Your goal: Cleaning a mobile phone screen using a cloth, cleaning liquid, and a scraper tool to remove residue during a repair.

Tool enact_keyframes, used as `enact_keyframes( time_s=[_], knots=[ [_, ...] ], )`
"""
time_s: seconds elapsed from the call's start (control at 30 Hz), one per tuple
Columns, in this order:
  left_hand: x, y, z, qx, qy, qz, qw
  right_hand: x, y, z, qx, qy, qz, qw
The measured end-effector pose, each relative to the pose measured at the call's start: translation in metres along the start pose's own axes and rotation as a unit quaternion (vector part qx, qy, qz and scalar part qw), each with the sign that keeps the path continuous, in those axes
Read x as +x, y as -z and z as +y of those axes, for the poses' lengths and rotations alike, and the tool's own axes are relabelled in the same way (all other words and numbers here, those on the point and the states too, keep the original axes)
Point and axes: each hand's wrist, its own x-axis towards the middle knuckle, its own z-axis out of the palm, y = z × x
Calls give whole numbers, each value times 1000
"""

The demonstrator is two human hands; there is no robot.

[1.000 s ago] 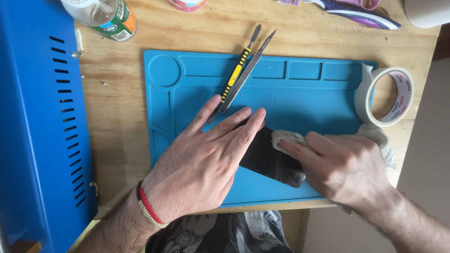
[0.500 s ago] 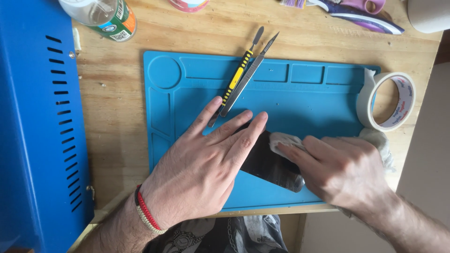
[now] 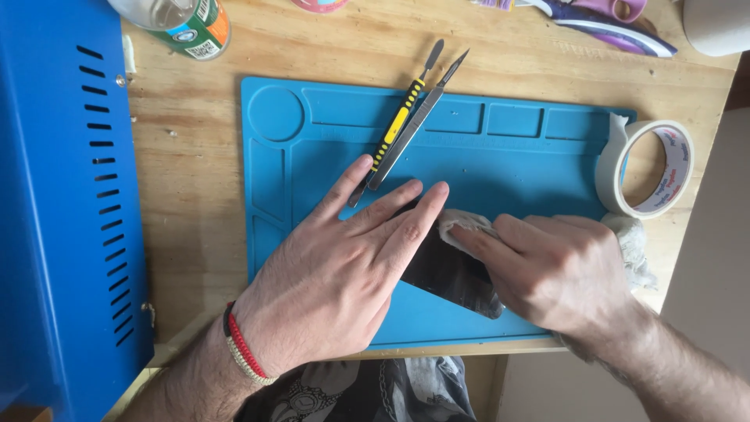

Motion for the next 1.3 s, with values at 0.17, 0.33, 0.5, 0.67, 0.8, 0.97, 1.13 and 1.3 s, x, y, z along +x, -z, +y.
enact_keyframes(
  time_s=[0.17, 0.33, 0.5, 0.67, 0.8, 0.97, 1.13, 1.3],
  knots=[
    [-3, -1, -1, 7, 0, 1, 1000, -5, 7, 2, -3, 11, -9, 1000],
    [-3, -1, -2, 1, -5, 9, 1000, -6, 10, 1, -1, 21, -6, 1000],
    [-3, -3, 0, 12, -5, 6, 1000, 4, 5, 0, -8, 22, 11, 1000],
    [-5, -2, -1, 12, -5, 15, 1000, -4, 9, 3, -6, 23, -10, 1000],
    [-4, -1, -1, 18, -11, 13, 1000, -2, 11, 1, -3, 13, -6, 1000],
    [-11, 0, -2, 33, -15, 12, 999, -62, 21, 14, 13, 15, 30, 999],
    [-16, 10, -8, 34, 3, 4, 999, -69, 19, -17, 145, -30, 62, 987],
    [-17, 6, -10, 74, 13, 5, 997, -30, 23, -40, 131, 23, -61, 989]
  ],
)
